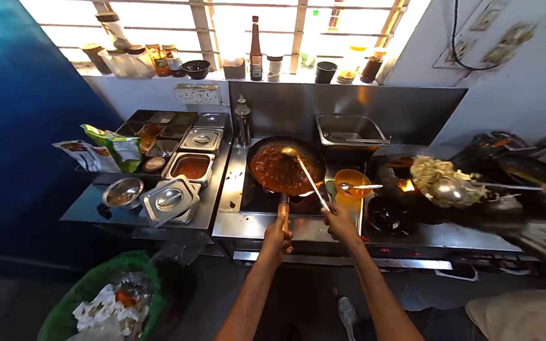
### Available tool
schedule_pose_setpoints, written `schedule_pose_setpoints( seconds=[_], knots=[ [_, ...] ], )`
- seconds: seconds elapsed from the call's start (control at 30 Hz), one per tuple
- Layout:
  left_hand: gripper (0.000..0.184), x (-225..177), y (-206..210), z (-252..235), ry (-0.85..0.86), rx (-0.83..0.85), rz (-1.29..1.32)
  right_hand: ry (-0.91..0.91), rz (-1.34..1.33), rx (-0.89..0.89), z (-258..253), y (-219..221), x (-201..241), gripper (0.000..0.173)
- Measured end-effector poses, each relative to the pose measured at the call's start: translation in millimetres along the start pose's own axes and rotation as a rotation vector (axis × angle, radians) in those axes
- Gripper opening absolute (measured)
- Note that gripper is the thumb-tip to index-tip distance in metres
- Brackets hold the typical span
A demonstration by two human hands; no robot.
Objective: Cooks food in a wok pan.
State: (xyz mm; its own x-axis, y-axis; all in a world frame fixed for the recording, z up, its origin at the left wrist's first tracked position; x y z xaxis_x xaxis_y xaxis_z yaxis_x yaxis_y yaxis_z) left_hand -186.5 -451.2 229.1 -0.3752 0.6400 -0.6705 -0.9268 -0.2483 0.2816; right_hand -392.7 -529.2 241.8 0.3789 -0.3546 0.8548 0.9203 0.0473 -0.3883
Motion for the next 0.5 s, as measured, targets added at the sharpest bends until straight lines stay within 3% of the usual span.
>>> schedule_pose_setpoints(
  seconds=[0.2,0.3,0.4,0.5],
  knots=[
    [0.045,-0.5,0.1,-1.2,0.004,-0.022,-0.075,0.026,-0.066,0.053,-40.2,29.8,25.6,0.042],
    [0.046,-2.2,-1.1,-1.7,0.01,-0.038,-0.1,-0.066,0.181,0.152,-1.4,37.7,20.4,0.039],
    [0.047,-1.5,-2.3,-3.1,0.022,-0.029,-0.118,-0.12,0.527,0.113,53.0,24.1,42.2,0.033],
    [0.047,-1.8,-0.5,-2.4,0.03,-0.036,-0.126,-0.252,0.789,-0.001,41.5,19.2,82.2,0.031]
  ],
)
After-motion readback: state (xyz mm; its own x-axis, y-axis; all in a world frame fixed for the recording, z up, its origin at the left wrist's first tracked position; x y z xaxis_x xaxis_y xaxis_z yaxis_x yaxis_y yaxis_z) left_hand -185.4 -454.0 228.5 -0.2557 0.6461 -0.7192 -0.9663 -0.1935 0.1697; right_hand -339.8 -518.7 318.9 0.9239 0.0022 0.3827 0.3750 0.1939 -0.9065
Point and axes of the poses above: each hand's wrist, its own z-axis away from the middle knuckle, its own y-axis out of the palm, x = y × z, the point moved 6 cm from there along -z, towards the middle knuckle, and after that the axes turned 9 degrees about -z, right-handed, at the moved point
